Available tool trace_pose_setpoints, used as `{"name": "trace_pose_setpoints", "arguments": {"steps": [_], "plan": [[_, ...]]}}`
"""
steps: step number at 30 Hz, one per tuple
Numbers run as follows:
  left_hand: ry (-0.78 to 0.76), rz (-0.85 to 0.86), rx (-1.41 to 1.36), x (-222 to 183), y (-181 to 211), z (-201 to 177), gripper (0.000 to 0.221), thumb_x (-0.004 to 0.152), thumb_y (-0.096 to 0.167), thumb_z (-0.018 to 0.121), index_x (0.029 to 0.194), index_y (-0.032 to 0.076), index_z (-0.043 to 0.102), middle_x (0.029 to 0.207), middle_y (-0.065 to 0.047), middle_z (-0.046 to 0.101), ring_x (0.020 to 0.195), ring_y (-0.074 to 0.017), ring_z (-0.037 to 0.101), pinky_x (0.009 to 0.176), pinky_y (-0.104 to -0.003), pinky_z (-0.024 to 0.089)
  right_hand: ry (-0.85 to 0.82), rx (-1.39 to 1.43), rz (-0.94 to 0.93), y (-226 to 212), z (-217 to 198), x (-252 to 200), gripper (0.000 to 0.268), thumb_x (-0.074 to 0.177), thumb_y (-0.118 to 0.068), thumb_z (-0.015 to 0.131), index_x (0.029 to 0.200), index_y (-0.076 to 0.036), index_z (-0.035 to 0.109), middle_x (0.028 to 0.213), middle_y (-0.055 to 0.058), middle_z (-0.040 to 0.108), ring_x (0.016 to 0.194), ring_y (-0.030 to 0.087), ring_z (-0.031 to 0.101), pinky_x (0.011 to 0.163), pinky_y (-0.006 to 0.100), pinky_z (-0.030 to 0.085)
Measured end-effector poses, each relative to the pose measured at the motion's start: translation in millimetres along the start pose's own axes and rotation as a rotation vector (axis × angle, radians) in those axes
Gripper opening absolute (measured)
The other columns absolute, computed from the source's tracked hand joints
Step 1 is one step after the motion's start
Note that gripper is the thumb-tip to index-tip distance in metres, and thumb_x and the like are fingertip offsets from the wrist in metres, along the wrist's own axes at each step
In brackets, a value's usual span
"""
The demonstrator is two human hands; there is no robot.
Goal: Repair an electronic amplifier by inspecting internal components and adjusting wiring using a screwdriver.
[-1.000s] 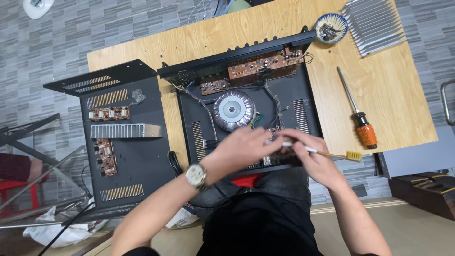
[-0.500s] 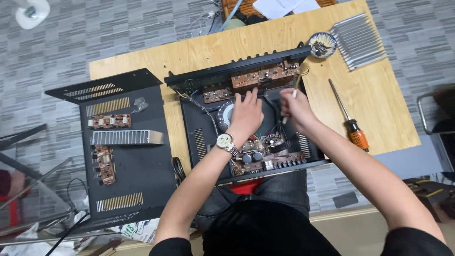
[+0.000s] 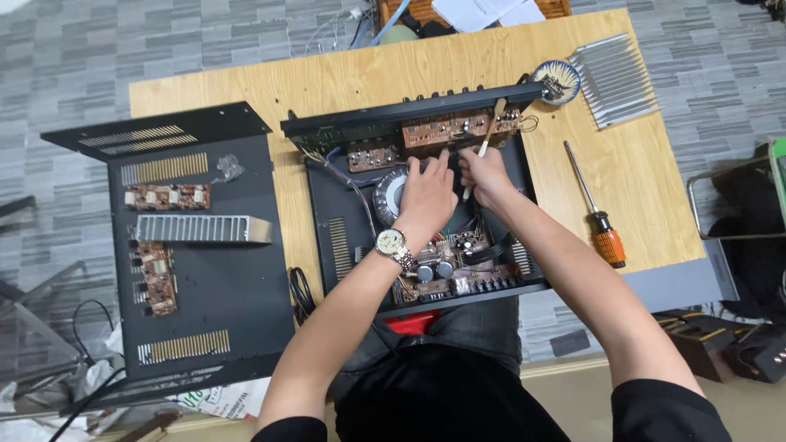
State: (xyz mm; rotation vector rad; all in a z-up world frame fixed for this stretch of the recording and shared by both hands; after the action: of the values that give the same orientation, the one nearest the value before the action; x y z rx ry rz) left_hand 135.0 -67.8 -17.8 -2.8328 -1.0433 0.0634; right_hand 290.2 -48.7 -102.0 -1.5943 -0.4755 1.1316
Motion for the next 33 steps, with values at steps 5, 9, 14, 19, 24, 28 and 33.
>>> {"name": "trace_pose_setpoints", "arguments": {"steps": [5,9,14,19,24,28,33], "plan": [[0.085,-0.009,0.003,1.4,1.1,6.2,0.042,0.095,0.031,0.042,0.123,0.007,0.061,0.154,-0.021,0.045,0.117,-0.0324,0.045,0.102,-0.061,0.029,0.040,0.008,0.001,3.5,2.1,2.6,0.010,0.092,-0.010,0.062,0.084,-0.005,0.061,0.061,-0.006,0.043,0.043,0.000,0.036,0.038,0.022,0.038],[0.099,0.004,-0.046,-1.3,-3.7,1.5,0.047,0.095,0.029,0.040,0.130,0.003,0.057,0.153,-0.020,0.044,0.117,-0.0306,0.045,0.104,-0.059,0.028,0.059,0.009,-0.007,10.1,2.6,10.6,0.011,0.091,-0.009,0.062,0.082,-0.003,0.062,0.060,-0.004,0.044,0.042,0.001,0.035,0.037,0.025,0.040],[0.071,0.019,-0.051,-2.6,-6.0,-3.9,0.055,0.094,0.028,0.039,0.140,0.001,0.052,0.155,-0.019,0.042,0.118,-0.0282,0.044,0.105,-0.057,0.026,0.099,0.054,-0.018,11.0,7.8,8.4,0.013,0.090,-0.007,0.063,0.078,-0.001,0.062,0.058,-0.003,0.046,0.039,0.002,0.036,0.036,0.026,0.042],[0.049,0.013,-0.031,-3.6,-5.4,-12.0,0.059,0.094,0.027,0.041,0.145,-0.001,0.049,0.155,-0.019,0.042,0.117,-0.0281,0.045,0.104,-0.056,0.028,0.127,0.066,-0.043,11.8,11.7,7.4,0.011,0.088,-0.007,0.064,0.079,0.000,0.062,0.058,-0.002,0.049,0.039,0.002,0.040,0.037,0.027,0.045],[0.021,0.001,-0.014,-2.8,-3.1,-11.2,0.061,0.094,0.029,0.042,0.148,0.000,0.046,0.157,-0.018,0.039,0.119,-0.0276,0.044,0.106,-0.057,0.027,0.121,0.091,-0.057,8.8,12.2,2.9,0.010,0.087,-0.005,0.063,0.078,-0.001,0.062,0.056,-0.002,0.048,0.038,0.003,0.039,0.037,0.027,0.045],[0.009,-0.004,0.008,-2.5,-2.8,-10.4,0.063,0.094,0.032,0.042,0.149,0.000,0.045,0.158,-0.018,0.037,0.118,-0.0271,0.044,0.106,-0.058,0.027,0.106,0.106,-0.068,5.7,12.8,0.4,0.011,0.088,-0.004,0.062,0.078,-0.002,0.061,0.056,-0.002,0.047,0.038,0.003,0.038,0.036,0.026,0.044],[0.019,-0.004,-0.018,-7.2,-5.5,-19.4,0.063,0.095,0.031,0.039,0.149,-0.001,0.045,0.157,-0.019,0.038,0.116,-0.0273,0.044,0.107,-0.056,0.026,0.075,0.097,-0.073,0.5,12.0,-4.1,0.013,0.091,-0.004,0.061,0.078,-0.004,0.058,0.057,-0.003,0.045,0.039,0.002,0.036,0.036,0.024,0.041]]}}
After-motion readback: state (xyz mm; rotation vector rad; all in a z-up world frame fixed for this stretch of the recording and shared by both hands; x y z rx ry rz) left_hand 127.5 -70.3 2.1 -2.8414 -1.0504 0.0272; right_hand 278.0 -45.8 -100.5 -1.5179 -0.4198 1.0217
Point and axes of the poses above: each hand's wrist, its own x-axis towards the middle knuckle, its own z-axis out of the palm, y = z × x, the point moved 2 cm from there along x, towards the middle knuckle
